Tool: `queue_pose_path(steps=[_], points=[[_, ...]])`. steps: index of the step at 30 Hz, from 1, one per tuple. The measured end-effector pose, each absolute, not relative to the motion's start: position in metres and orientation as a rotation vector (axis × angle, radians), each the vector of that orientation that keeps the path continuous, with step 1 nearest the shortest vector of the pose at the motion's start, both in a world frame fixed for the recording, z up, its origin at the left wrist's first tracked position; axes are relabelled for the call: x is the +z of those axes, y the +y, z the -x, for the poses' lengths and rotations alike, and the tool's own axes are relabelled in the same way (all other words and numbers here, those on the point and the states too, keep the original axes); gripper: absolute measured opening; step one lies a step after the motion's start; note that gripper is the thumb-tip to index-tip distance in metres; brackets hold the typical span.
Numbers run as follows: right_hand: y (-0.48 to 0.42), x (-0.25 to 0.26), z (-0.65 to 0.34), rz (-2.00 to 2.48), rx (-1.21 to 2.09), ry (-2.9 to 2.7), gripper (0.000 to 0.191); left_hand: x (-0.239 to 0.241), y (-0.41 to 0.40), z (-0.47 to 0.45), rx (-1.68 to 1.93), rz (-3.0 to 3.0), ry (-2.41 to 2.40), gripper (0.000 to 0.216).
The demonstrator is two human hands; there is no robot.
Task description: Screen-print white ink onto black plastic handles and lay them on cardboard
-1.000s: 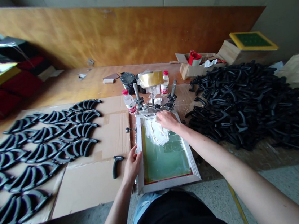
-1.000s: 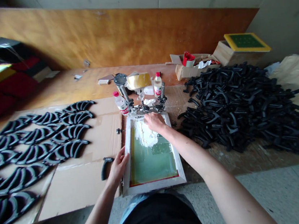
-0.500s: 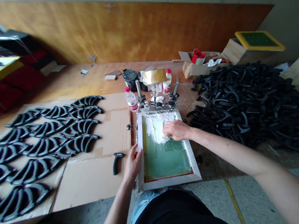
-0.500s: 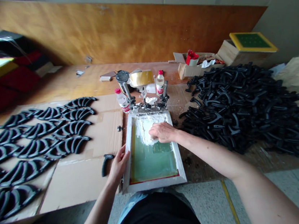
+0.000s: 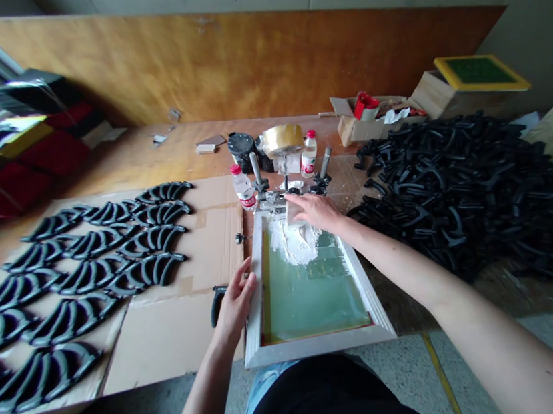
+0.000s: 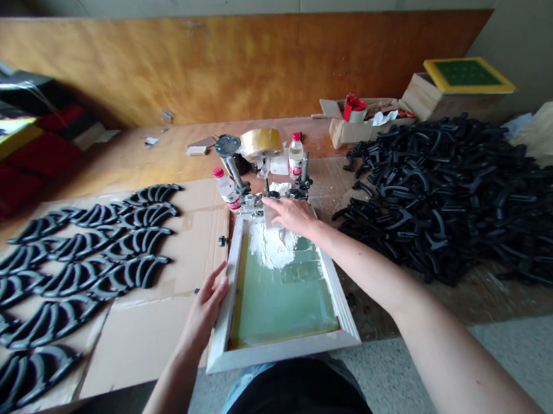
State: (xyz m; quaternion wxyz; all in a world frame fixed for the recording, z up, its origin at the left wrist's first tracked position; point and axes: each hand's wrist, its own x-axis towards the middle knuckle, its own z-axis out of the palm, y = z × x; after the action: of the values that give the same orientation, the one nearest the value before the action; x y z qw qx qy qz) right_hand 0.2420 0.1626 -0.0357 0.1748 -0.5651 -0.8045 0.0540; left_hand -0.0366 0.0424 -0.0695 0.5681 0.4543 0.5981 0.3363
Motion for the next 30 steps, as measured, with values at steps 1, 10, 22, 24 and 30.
queue_pose_path(steps=[1,10,22,24,30], points=[[0.172,-0.030,-0.249,1.657,0.114,-2.202,0.058,-0.057,0.044,0.037,0.810,-1.053,1.395,0.069],[0.135,-0.083,-0.322,2.114,0.323,-1.633,0.019,0.009,0.108,0.005,1.254,-0.976,1.060,0.059],[0.037,-0.112,-0.193,1.384,0.283,-2.381,0.016,-0.107,0.017,-0.036,0.694,-0.486,1.122,0.044],[0.035,-0.115,-0.205,1.281,0.354,-2.432,0.017,-0.119,0.024,-0.006,0.721,-0.549,1.246,0.042],[0.077,-0.136,-0.321,2.501,0.354,-1.814,0.030,-0.159,0.058,0.140,0.577,-1.034,1.951,0.043]])
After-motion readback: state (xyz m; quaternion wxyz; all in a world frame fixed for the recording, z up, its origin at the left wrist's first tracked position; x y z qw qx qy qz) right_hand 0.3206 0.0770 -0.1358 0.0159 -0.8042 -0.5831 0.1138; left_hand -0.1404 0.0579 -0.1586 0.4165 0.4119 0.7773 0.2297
